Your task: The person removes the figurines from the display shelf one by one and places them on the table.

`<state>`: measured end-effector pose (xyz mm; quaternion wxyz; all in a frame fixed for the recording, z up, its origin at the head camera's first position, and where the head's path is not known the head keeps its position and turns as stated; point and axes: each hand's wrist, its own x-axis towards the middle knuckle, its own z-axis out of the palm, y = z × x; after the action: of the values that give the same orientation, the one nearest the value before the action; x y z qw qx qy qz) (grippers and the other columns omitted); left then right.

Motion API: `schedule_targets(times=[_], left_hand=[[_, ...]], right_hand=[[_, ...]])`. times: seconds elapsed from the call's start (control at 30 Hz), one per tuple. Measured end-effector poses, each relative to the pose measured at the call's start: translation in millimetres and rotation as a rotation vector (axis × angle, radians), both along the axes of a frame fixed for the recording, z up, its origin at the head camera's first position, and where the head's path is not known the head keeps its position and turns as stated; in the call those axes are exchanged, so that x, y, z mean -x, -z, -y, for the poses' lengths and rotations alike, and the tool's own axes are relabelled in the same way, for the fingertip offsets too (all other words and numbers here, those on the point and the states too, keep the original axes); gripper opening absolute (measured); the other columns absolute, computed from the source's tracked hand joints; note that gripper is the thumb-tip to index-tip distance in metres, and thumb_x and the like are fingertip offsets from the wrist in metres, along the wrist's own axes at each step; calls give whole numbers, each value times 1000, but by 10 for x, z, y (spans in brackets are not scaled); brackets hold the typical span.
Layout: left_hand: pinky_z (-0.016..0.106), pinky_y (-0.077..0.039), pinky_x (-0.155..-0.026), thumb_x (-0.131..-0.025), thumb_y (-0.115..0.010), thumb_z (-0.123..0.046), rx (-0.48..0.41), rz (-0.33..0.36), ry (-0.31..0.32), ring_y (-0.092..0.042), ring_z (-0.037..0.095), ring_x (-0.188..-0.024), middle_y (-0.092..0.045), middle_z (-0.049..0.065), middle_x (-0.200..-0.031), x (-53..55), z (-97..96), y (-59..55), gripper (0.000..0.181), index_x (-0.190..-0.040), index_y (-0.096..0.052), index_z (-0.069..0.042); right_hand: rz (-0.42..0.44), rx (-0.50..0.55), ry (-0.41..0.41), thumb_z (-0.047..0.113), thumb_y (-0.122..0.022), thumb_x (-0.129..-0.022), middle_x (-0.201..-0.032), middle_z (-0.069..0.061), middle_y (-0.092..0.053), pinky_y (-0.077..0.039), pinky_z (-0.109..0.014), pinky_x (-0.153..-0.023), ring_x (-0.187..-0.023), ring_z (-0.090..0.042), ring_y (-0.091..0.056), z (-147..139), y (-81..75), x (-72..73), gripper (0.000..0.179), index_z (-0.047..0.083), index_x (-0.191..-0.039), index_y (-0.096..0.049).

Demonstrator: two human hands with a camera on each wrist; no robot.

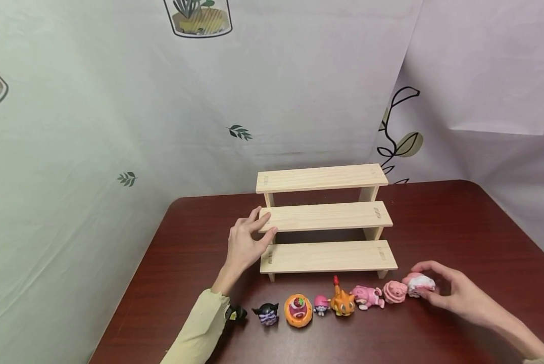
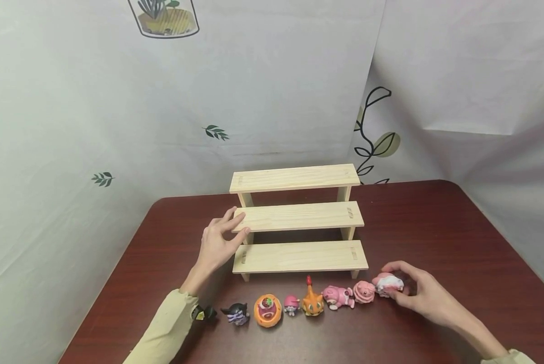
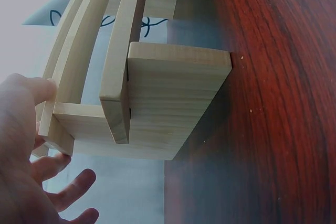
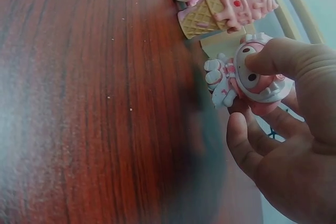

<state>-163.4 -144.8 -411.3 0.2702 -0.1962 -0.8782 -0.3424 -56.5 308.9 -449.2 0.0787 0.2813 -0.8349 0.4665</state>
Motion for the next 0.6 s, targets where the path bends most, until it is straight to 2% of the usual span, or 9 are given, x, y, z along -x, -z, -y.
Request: schedule_targets(times=[0.27,0.6], left_hand=[[61,-45,-77,-86,-76,-31,-1,-14,4,-60,41,-105,-60,17,-136,2,-2,7,43,-124,-73,-10],[60,-46,-78,-87,-75,-32,2,4,-2,-60,40,-106,-59,15,-137,16,5,14,43,-124,-73,-11]], right_hand=[[7,-12,9,-16,-75,-76,-94,4,-65,-43,-24,-59,-73,-8,-58,-5,31,-9,49,5,-118,-61],[18,-14,4,-17,-75,-76,-95,2,-65,-44,-23,-62,-75,-9,-59,5,33,-15,48,3,-117,-60]])
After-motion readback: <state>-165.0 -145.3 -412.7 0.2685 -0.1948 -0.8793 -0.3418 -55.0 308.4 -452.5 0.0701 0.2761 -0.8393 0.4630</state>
